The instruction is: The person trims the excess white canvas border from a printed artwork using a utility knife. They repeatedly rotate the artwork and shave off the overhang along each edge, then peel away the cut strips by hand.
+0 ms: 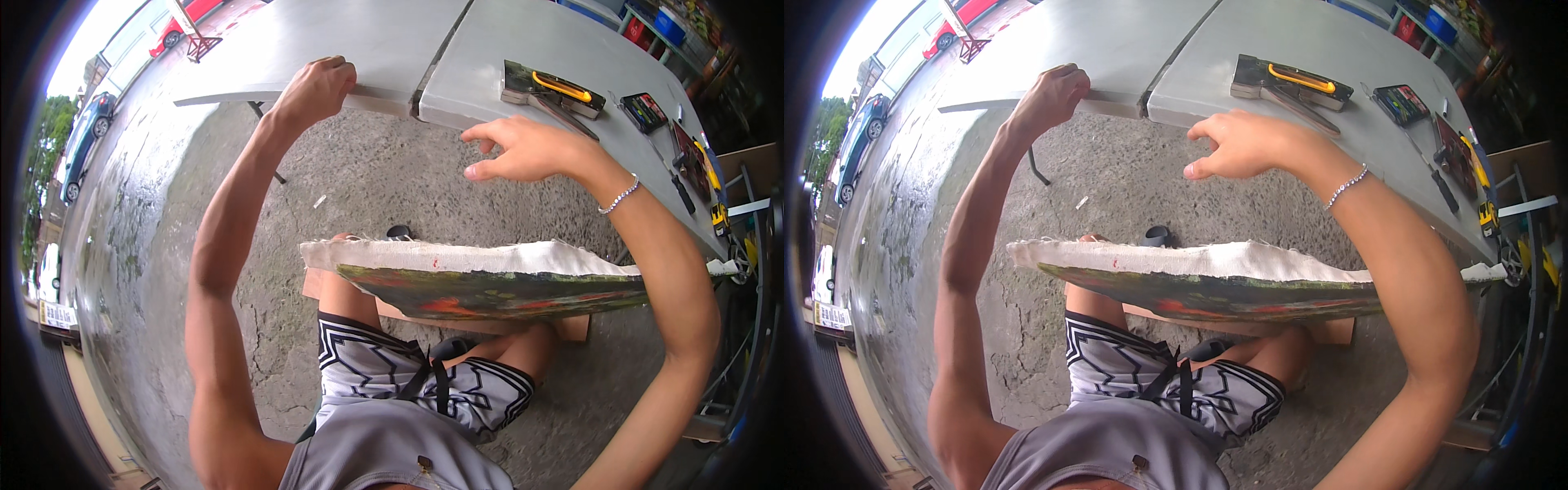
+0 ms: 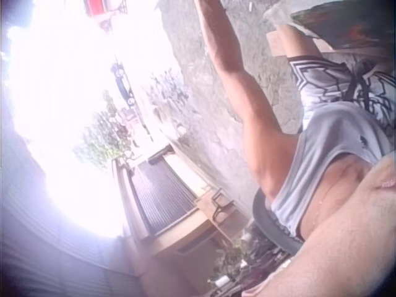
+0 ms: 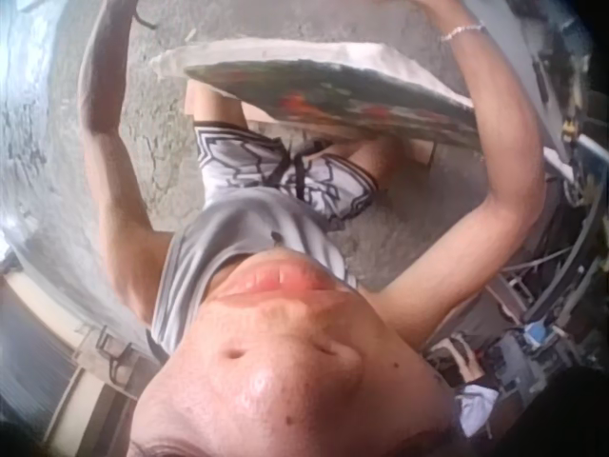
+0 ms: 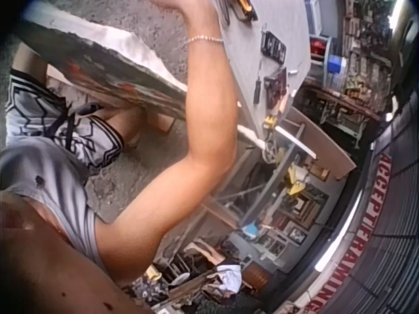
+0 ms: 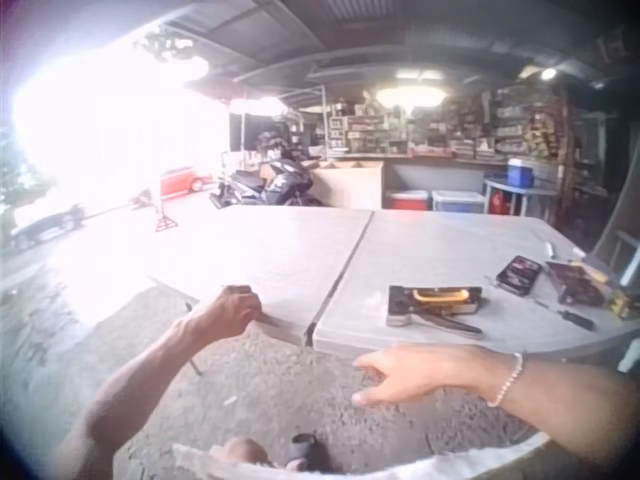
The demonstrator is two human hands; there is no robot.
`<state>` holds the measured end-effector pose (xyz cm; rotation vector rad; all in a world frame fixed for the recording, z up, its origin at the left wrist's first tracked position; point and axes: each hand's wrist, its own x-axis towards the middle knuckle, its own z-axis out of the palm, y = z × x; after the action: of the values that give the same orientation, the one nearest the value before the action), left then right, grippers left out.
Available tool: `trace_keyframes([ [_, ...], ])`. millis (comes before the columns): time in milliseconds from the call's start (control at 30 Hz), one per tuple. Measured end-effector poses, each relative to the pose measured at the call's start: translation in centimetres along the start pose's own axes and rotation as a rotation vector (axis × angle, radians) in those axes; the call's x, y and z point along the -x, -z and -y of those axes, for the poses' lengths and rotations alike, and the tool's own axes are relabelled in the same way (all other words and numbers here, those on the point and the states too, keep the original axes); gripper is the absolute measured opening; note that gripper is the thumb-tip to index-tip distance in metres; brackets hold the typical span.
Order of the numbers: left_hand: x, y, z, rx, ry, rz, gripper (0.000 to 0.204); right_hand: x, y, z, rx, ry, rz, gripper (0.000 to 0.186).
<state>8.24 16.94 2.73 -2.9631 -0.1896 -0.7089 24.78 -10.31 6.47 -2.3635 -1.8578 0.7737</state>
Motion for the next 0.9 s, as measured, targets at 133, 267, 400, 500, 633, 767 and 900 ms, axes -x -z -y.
trace_keyframes([
  [133,0.4,-1.0,0.7,-0.147,-0.165,-0.032,0.006,0.2,-0.1,-0.2,0.007,0.019,-0.033,0.072],
  [267,0.5,-1.8,1.9,-0.137,-0.203,-0.008,0.007,0.0,-0.2,-0.4,0.034,0.024,-0.05,0.072],
  [400,1.2,-0.8,1.7,0.158,-0.033,0.009,0.011,0.3,0.0,-0.1,0.032,0.028,-0.052,0.072],
  [500,1.5,-0.4,1.7,0.206,-0.041,-0.062,0.016,0.2,-0.1,-0.3,0.037,0.02,-0.056,0.071],
  [633,0.5,0.1,1.9,0.173,-0.048,0.063,0.013,0.1,0.1,0.0,0.039,0.025,-0.059,0.072],
  [767,-0.9,1.1,1.9,0.109,-0.064,0.186,0.009,0.3,0.2,0.2,0.055,0.006,-0.049,0.072],
  [900,-2.2,2.1,1.5,-0.007,-0.13,0.289,0.005,0.6,0.6,0.8,0.065,-0.024,-0.014,0.071],
])
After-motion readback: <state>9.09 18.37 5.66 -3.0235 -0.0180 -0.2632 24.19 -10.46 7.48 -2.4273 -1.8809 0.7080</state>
